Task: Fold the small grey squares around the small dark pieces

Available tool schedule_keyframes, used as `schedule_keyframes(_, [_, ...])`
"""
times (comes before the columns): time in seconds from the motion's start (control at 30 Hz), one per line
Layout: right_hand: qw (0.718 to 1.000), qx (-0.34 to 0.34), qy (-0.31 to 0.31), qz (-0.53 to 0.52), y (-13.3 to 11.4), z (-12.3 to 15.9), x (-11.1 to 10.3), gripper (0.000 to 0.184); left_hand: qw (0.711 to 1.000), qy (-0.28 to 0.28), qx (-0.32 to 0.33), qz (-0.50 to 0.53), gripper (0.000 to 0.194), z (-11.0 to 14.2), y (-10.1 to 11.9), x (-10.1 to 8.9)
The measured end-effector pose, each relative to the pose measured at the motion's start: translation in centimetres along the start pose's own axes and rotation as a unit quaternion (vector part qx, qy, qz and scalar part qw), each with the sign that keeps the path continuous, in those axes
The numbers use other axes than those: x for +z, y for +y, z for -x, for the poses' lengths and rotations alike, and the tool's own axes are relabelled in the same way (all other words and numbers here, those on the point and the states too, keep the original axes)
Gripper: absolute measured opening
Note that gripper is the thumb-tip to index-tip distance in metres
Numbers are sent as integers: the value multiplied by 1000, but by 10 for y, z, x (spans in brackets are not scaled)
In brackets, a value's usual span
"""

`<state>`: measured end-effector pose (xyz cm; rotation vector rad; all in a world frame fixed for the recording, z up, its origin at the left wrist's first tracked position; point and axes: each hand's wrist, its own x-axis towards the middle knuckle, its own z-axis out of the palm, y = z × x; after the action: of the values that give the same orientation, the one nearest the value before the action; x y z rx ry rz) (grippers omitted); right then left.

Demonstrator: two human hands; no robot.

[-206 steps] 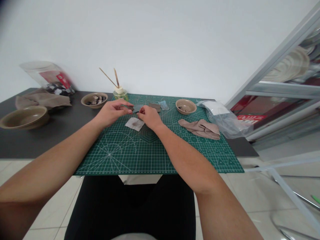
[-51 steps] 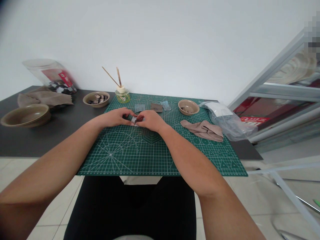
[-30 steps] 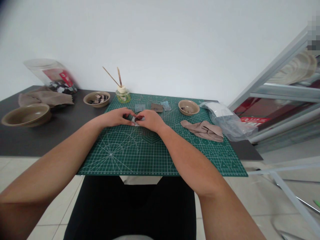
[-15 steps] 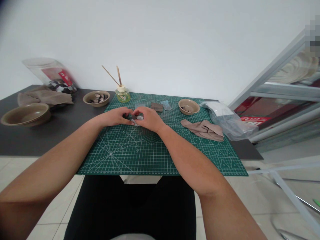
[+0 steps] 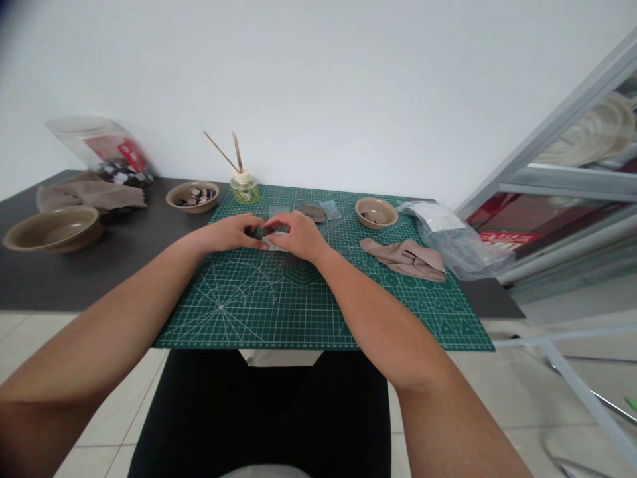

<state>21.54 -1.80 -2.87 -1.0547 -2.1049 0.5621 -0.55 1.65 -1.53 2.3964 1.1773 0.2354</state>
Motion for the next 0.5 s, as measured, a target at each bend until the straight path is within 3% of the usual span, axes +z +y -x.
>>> schedule_keyframes(0.33, [991, -24, -85, 100, 0, -1, 0, 8, 1000, -12, 2, 8, 54, 0, 2, -1])
schedule_keyframes(0.5, [988, -25, -95, 116, -5, -3, -1, 6, 1000, -8, -7, 1, 53, -1, 1, -1])
